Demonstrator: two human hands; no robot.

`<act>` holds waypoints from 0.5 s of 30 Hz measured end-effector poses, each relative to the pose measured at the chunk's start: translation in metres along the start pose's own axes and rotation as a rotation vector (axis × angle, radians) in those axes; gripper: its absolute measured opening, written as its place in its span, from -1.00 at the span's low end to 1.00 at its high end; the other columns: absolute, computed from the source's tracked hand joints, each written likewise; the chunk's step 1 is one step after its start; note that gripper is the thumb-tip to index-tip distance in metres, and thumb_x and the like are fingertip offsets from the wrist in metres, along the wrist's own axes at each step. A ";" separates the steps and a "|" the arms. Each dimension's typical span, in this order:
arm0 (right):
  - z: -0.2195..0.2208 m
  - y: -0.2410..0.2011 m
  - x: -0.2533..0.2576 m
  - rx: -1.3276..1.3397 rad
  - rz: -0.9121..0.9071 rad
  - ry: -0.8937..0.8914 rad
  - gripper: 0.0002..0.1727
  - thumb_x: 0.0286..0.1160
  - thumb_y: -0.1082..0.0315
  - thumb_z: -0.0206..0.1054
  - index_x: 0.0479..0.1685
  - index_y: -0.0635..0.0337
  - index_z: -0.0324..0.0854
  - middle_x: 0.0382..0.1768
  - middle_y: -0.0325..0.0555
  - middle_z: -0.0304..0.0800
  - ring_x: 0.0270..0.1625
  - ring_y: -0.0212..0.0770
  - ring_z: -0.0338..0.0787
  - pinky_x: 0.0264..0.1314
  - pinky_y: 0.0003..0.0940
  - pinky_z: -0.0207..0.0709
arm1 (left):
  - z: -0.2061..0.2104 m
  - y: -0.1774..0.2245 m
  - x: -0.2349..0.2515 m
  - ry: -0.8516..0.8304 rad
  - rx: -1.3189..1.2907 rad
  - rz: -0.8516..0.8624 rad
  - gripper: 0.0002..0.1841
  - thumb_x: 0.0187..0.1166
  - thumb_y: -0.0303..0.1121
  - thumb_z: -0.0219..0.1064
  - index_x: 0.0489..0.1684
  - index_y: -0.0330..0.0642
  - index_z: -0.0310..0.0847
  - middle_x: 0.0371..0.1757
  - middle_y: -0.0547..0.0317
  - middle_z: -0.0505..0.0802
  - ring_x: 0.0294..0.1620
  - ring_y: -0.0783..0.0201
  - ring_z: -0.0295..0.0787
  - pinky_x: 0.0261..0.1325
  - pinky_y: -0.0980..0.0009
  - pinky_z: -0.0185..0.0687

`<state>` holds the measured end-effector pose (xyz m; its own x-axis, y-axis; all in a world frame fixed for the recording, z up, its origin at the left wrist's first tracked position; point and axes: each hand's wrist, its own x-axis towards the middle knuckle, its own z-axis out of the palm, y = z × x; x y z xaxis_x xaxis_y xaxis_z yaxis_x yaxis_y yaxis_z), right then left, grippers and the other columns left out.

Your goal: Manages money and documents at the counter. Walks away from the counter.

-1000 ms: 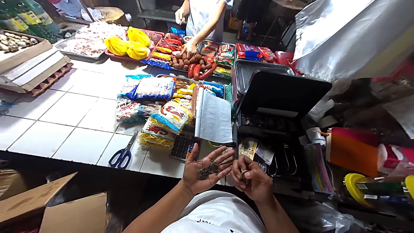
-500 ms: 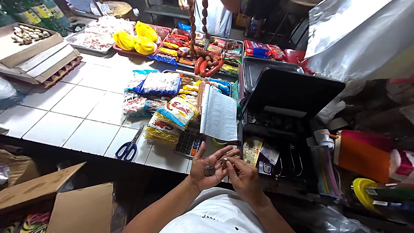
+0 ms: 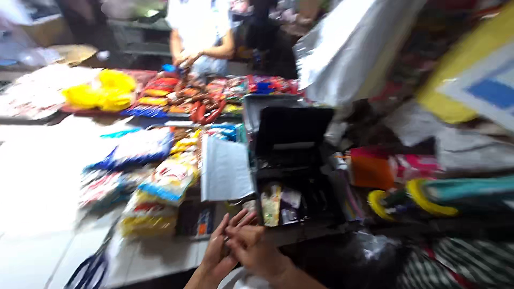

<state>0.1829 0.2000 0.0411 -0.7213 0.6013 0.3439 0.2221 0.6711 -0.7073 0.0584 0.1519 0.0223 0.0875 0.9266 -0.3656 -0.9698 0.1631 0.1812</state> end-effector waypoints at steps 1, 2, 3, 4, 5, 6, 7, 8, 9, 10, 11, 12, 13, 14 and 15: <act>-0.006 -0.005 0.002 0.032 0.057 -0.040 -0.70 0.45 0.32 0.45 -0.04 0.41 0.85 -0.27 0.12 0.93 -0.21 -0.04 0.93 0.01 -0.10 0.79 | 0.002 -0.003 0.002 0.040 0.028 -0.002 -0.25 0.87 0.07 -0.46 0.25 -0.23 0.68 0.18 -0.01 0.92 0.22 0.11 0.88 0.19 0.23 0.80; -0.011 -0.009 0.003 0.051 0.122 -0.105 -0.67 0.43 0.28 0.50 -0.06 0.43 0.84 -0.25 0.17 0.92 -0.17 0.03 0.93 0.06 -0.01 0.76 | 0.002 -0.004 0.003 0.066 0.068 0.004 -0.21 0.86 0.11 -0.52 0.23 -0.20 0.69 0.14 0.04 0.94 0.19 0.15 0.90 0.18 0.26 0.80; -0.014 -0.009 0.005 0.050 0.178 -0.168 -0.64 0.43 0.23 0.52 -0.08 0.44 0.83 -0.24 0.21 0.91 -0.13 0.09 0.92 0.10 0.06 0.74 | 0.002 -0.006 0.006 0.063 0.098 0.009 -0.17 0.84 0.12 -0.57 0.21 -0.17 0.71 0.13 0.07 0.95 0.20 0.17 0.90 0.22 0.26 0.79; -0.017 -0.007 0.005 0.044 0.221 -0.217 -0.64 0.46 0.22 0.50 -0.13 0.45 0.82 -0.26 0.25 0.89 -0.11 0.16 0.91 0.10 0.13 0.72 | 0.001 -0.008 0.010 0.063 0.100 0.007 -0.16 0.84 0.12 -0.58 0.18 -0.15 0.75 0.12 0.08 0.95 0.20 0.17 0.90 0.24 0.26 0.79; -0.018 -0.004 0.003 0.042 0.258 -0.258 -0.66 0.51 0.25 0.45 -0.15 0.47 0.81 -0.25 0.28 0.88 -0.08 0.21 0.89 0.11 0.19 0.69 | 0.001 -0.012 0.013 0.084 0.091 -0.004 -0.17 0.85 0.11 -0.56 0.12 -0.15 0.77 0.09 0.08 0.96 0.19 0.15 0.91 0.23 0.24 0.79; -0.020 -0.002 -0.001 0.035 0.284 -0.281 -0.69 0.56 0.31 0.38 -0.15 0.48 0.80 -0.23 0.31 0.87 -0.04 0.24 0.89 0.14 0.21 0.67 | 0.002 -0.016 0.015 0.109 0.067 -0.018 -0.19 0.86 0.08 -0.51 0.06 -0.18 0.79 0.06 0.05 0.96 0.17 0.13 0.91 0.22 0.22 0.79; -0.022 0.000 -0.005 0.017 0.293 -0.274 -0.72 0.57 0.36 0.33 -0.18 0.50 0.79 -0.24 0.33 0.87 -0.05 0.25 0.89 0.12 0.21 0.67 | 0.002 -0.020 0.018 0.121 0.054 -0.037 -0.22 0.86 0.03 -0.47 0.03 -0.21 0.80 0.04 0.04 0.97 0.15 0.12 0.92 0.22 0.21 0.78; -0.024 0.004 -0.009 -0.003 0.302 -0.256 -0.73 0.57 0.39 0.29 -0.21 0.50 0.77 -0.27 0.33 0.85 -0.07 0.26 0.89 0.09 0.20 0.68 | 0.001 -0.024 0.021 0.123 0.050 -0.059 -0.24 0.86 0.00 -0.45 0.03 -0.23 0.79 0.03 0.01 0.96 0.15 0.10 0.91 0.23 0.20 0.78; -0.027 0.008 -0.013 -0.010 0.320 -0.240 -0.72 0.58 0.39 0.27 -0.21 0.50 0.76 -0.28 0.33 0.85 -0.08 0.25 0.89 0.09 0.19 0.68 | 0.002 -0.028 0.024 0.129 0.059 -0.080 -0.26 0.86 -0.02 -0.44 0.06 -0.23 0.77 0.03 -0.01 0.96 0.15 0.09 0.91 0.22 0.19 0.77; -0.030 0.012 -0.018 0.000 0.334 -0.225 -0.72 0.58 0.37 0.29 -0.22 0.50 0.76 -0.30 0.32 0.85 -0.11 0.24 0.89 0.08 0.16 0.69 | 0.005 -0.033 0.026 0.150 0.076 -0.097 -0.29 0.85 -0.03 -0.42 0.05 -0.23 0.76 0.01 -0.03 0.95 0.13 0.08 0.91 0.19 0.19 0.77; -0.034 0.016 -0.022 0.026 0.345 -0.217 -0.71 0.58 0.35 0.33 -0.23 0.51 0.76 -0.33 0.31 0.84 -0.14 0.22 0.88 0.07 0.13 0.69 | 0.009 -0.037 0.027 0.166 0.094 -0.112 -0.32 0.86 -0.06 -0.40 0.04 -0.25 0.75 -0.01 -0.05 0.95 0.10 0.08 0.92 0.17 0.21 0.78; -0.039 0.020 -0.026 0.054 0.339 -0.198 -0.72 0.57 0.36 0.35 -0.26 0.51 0.74 -0.36 0.31 0.82 -0.19 0.20 0.87 0.03 0.10 0.68 | 0.014 -0.041 0.028 0.170 0.124 -0.126 -0.35 0.86 -0.10 -0.37 0.01 -0.25 0.75 -0.05 -0.03 0.95 0.04 0.12 0.92 0.11 0.25 0.79; -0.043 0.025 -0.030 0.084 0.322 -0.161 -0.75 0.53 0.40 0.35 -0.30 0.52 0.74 -0.40 0.29 0.80 -0.25 0.16 0.85 -0.03 0.07 0.67 | 0.019 -0.045 0.028 0.151 0.172 -0.144 -0.37 0.86 -0.14 -0.34 -0.01 -0.23 0.78 -0.10 0.01 0.95 -0.04 0.18 0.92 0.05 0.30 0.80; -0.049 0.030 -0.034 0.106 0.289 -0.106 -0.79 0.48 0.45 0.35 -0.32 0.51 0.74 -0.42 0.26 0.80 -0.30 0.11 0.84 -0.09 0.02 0.68 | 0.021 -0.046 0.028 0.116 0.249 -0.170 -0.41 0.86 -0.18 -0.30 0.01 -0.21 0.78 -0.12 0.05 0.94 -0.09 0.23 0.91 0.04 0.32 0.80; -0.056 0.035 -0.037 0.135 0.261 -0.060 -0.83 0.42 0.50 0.36 -0.33 0.50 0.76 -0.39 0.24 0.82 -0.30 0.05 0.85 -0.10 -0.04 0.69 | 0.022 -0.046 0.029 0.064 0.366 -0.200 -0.49 0.86 -0.23 -0.26 0.04 -0.18 0.74 -0.12 0.09 0.93 -0.10 0.26 0.90 0.06 0.32 0.80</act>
<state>0.2541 0.2259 0.0380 -0.6893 0.7167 0.1057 0.3190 0.4312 -0.8440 0.1103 0.1787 0.0238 0.2398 0.8435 -0.4806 -0.7894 0.4576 0.4092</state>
